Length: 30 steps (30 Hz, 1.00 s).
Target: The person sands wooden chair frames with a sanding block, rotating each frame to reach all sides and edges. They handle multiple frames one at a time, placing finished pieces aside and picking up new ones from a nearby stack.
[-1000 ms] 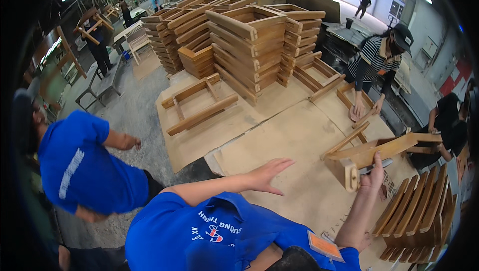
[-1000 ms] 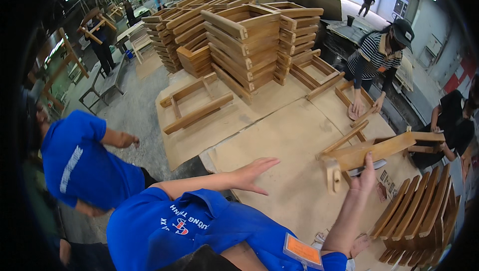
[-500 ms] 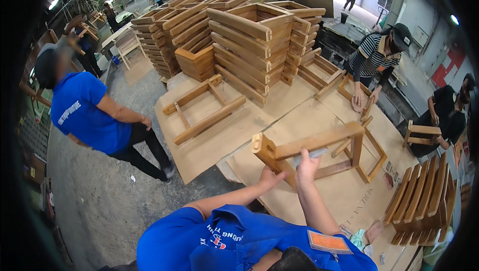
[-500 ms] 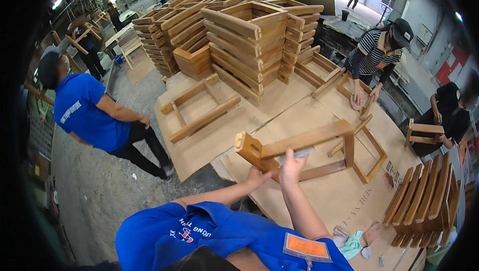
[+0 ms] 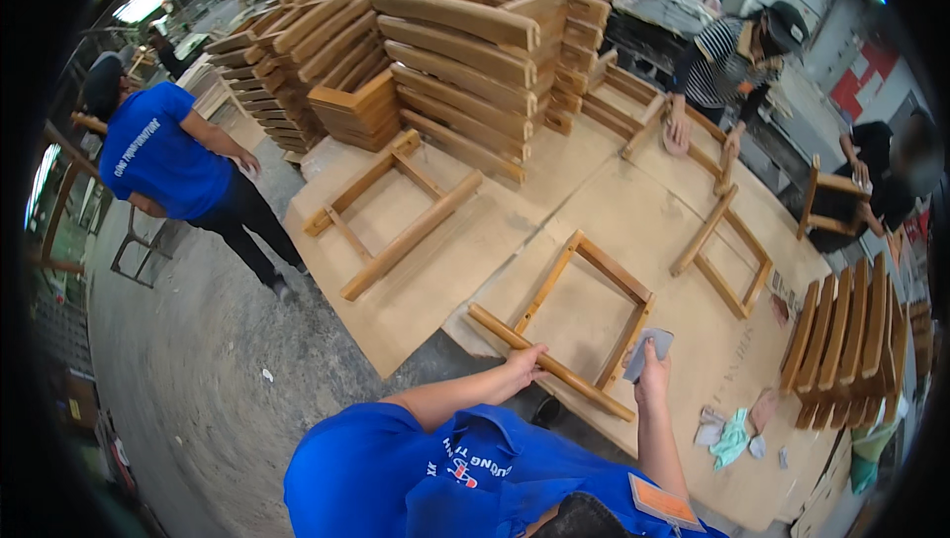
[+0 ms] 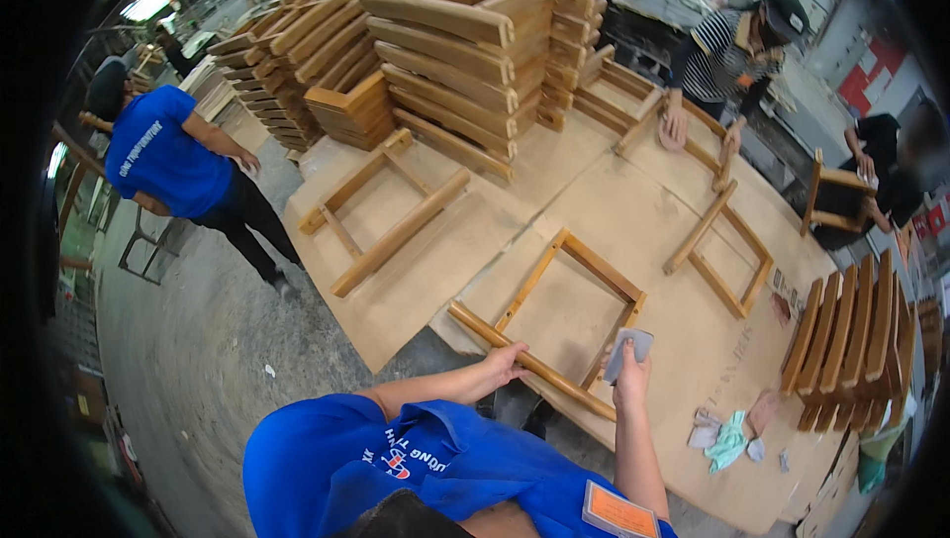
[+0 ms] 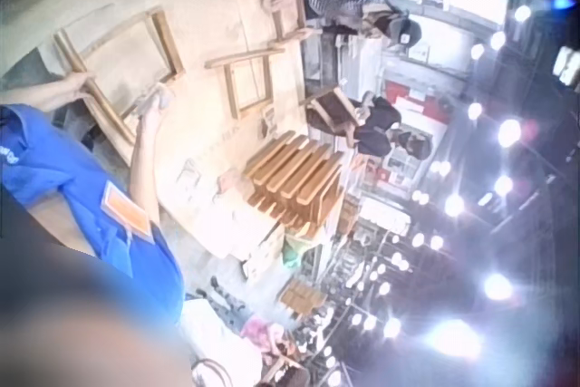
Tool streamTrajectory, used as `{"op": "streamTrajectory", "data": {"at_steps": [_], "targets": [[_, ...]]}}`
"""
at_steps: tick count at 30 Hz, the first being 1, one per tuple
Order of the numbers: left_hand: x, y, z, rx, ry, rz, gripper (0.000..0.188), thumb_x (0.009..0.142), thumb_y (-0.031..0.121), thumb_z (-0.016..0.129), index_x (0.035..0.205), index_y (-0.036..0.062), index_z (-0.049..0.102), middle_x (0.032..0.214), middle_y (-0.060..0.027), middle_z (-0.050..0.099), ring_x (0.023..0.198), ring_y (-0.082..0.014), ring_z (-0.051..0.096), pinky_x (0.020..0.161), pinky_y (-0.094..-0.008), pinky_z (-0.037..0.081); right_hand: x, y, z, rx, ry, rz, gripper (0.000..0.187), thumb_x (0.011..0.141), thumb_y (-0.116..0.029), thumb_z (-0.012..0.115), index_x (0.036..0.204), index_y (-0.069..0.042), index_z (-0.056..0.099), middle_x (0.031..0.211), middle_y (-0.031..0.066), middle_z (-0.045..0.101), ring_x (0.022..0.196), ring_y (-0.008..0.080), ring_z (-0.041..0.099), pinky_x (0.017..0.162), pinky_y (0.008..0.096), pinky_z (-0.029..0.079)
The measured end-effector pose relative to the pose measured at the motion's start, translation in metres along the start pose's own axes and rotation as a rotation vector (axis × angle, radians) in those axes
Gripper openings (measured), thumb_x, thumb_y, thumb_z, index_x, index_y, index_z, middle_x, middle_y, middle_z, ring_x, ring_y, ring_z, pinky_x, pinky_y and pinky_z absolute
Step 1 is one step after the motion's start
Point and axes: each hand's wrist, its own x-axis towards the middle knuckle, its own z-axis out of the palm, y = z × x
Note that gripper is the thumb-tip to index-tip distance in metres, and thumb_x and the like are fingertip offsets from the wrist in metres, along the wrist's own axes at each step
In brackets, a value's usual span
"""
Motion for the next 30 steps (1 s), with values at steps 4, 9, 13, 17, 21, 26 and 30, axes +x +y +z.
{"op": "streamTrajectory", "data": {"at_steps": [4, 9, 13, 17, 21, 26, 30], "targets": [[0.027, -0.008, -0.013, 0.048, -0.025, -0.124, 0.042, 0.087, 0.033, 0.062, 0.122, 0.0124, 0.048, 0.108, -0.0111, 0.058, 0.086, -0.0277, 0.062, 0.058, -0.0423, 0.058, -0.021, 0.032, -0.062, -0.101, 0.197, 0.031, 0.019, 0.094, -0.021, 0.056, 0.101, -0.003, 0.056, 0.075, 0.0090, 0.061, 0.059, 0.0175, 0.060, 0.053, 0.0306, 0.050], [0.015, 0.017, -0.018, 0.877, -0.250, -0.294, 0.050, 0.091, 0.049, 0.054, 0.103, 0.0008, 0.059, 0.094, -0.0172, 0.068, 0.074, -0.0243, 0.069, 0.064, -0.0329, 0.057, -0.015, 0.068, -0.139, -0.221, 0.314, 0.127, 0.024, 0.091, -0.026, 0.062, 0.093, -0.003, 0.059, 0.069, 0.0055, 0.060, 0.055, 0.0137, 0.057, 0.049, 0.0277, 0.045], [0.008, 0.029, 0.013, 1.416, -0.270, 0.469, 0.036, 0.089, 0.037, 0.061, 0.076, 0.0034, 0.066, 0.083, -0.0109, 0.068, 0.066, -0.0209, 0.065, 0.058, -0.0327, 0.051, 0.014, 0.097, -0.164, -0.370, 0.372, 0.141, 0.030, 0.084, -0.030, 0.068, 0.083, -0.001, 0.062, 0.062, 0.0047, 0.060, 0.048, 0.0125, 0.055, 0.045, 0.0284, 0.043], [0.020, 0.031, 0.041, 1.631, 0.234, 1.087, 0.043, 0.083, 0.040, 0.064, 0.113, 0.0091, 0.061, 0.127, -0.0196, 0.050, 0.121, -0.0370, 0.043, 0.096, -0.0515, 0.035, 0.056, 0.120, -0.152, -0.645, 0.175, 0.193, 0.040, 0.082, -0.040, 0.068, 0.085, 0.000, 0.065, 0.057, 0.0061, 0.059, 0.045, 0.0133, 0.055, 0.045, 0.0285, 0.044], [0.040, 0.014, 0.052, 1.626, 0.528, 1.045, 0.068, 0.083, 0.044, 0.062, 0.138, 0.0122, 0.039, 0.145, -0.0250, 0.025, 0.134, -0.0439, 0.024, 0.107, -0.0535, 0.023, 0.083, 0.140, -0.133, -0.869, 0.056, 0.156, 0.044, 0.077, -0.041, 0.072, 0.088, 0.001, 0.066, 0.066, 0.0134, 0.064, 0.056, 0.0211, 0.061, 0.055, 0.0340, 0.049], [0.048, 0.008, 0.055, 1.697, 0.574, 0.955, 0.076, 0.082, 0.049, 0.061, 0.143, 0.0127, 0.033, 0.148, -0.0282, 0.019, 0.136, -0.0439, 0.022, 0.110, -0.0524, 0.022, 0.080, 0.161, -0.121, -0.722, 0.176, 0.020, 0.046, 0.073, -0.040, 0.075, 0.084, 0.004, 0.063, 0.076, 0.0206, 0.065, 0.071, 0.0321, 0.064, 0.065, 0.0394, 0.049], [0.046, 0.013, 0.065, 1.706, 0.598, 0.892, 0.076, 0.081, 0.048, 0.062, 0.143, 0.0136, 0.034, 0.148, -0.0282, 0.019, 0.135, -0.0432, 0.022, 0.111, -0.0494, 0.021, 0.119, 0.147, -0.114, -0.722, 0.350, -0.065, 0.049, 0.073, -0.041, 0.075, 0.081, 0.005, 0.060, 0.078, 0.0227, 0.064, 0.075, 0.0350, 0.063, 0.068, 0.0410, 0.049]]}}
